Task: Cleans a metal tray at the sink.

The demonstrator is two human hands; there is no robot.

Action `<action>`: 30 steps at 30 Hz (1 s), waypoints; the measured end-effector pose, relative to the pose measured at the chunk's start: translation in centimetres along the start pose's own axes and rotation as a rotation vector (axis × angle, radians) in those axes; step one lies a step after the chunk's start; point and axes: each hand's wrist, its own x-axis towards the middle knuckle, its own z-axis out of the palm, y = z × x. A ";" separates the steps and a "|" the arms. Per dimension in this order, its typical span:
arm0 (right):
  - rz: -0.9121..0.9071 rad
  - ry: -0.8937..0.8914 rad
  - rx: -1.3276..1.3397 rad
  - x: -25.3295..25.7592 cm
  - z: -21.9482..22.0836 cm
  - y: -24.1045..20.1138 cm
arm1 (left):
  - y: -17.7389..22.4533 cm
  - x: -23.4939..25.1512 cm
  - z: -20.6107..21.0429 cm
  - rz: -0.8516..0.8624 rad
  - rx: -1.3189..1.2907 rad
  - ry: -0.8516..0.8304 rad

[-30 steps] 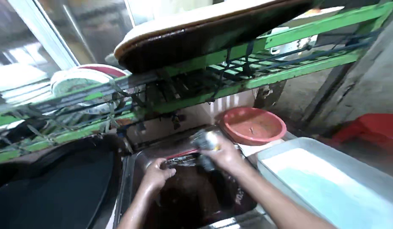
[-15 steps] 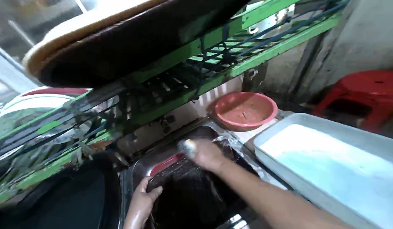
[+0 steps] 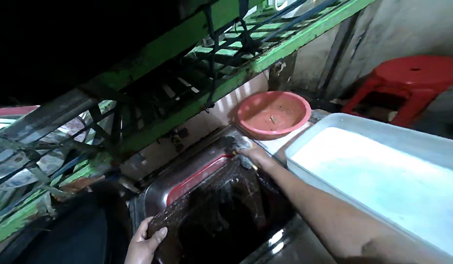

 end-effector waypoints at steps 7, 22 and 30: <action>-0.184 0.051 -0.093 -4.8 0.3 -2.5 | -3.3 -0.7 -2.4 -0.060 0.418 -0.174; -0.487 -0.112 -0.482 -7.9 1.0 -4.8 | 7.2 -0.5 4.9 0.308 -0.337 0.068; -0.100 0.021 0.188 -9.3 0.5 0.7 | 6.5 -1.7 3.1 0.375 -0.276 0.062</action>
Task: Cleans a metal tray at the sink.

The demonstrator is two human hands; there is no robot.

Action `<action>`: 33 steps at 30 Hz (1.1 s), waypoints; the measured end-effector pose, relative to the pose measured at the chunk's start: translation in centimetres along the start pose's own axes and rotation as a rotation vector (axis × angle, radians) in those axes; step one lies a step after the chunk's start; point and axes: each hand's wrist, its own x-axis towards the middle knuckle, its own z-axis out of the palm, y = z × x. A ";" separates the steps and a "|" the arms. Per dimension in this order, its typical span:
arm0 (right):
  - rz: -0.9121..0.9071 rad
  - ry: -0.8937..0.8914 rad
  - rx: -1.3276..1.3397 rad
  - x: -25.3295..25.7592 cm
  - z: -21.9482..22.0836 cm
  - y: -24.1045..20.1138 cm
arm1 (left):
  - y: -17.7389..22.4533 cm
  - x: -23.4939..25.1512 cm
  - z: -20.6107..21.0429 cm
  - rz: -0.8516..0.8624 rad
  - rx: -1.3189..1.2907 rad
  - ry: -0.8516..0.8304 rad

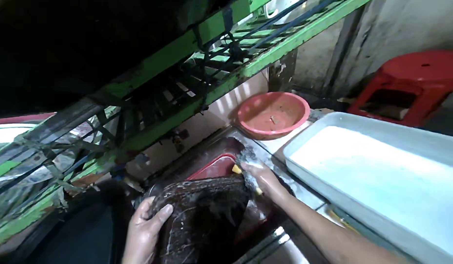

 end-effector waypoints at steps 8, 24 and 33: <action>-0.585 -0.280 -0.679 -7.8 5.0 -15.3 | 5.5 0.9 -2.5 -0.075 0.874 -0.474; -0.387 -0.140 -0.872 6.9 0.0 0.3 | -5.8 -3.7 -4.0 -0.114 -0.060 0.029; -0.717 -0.569 -0.719 -4.5 11.5 -8.6 | -3.1 -2.1 0.0 -0.162 0.101 -0.072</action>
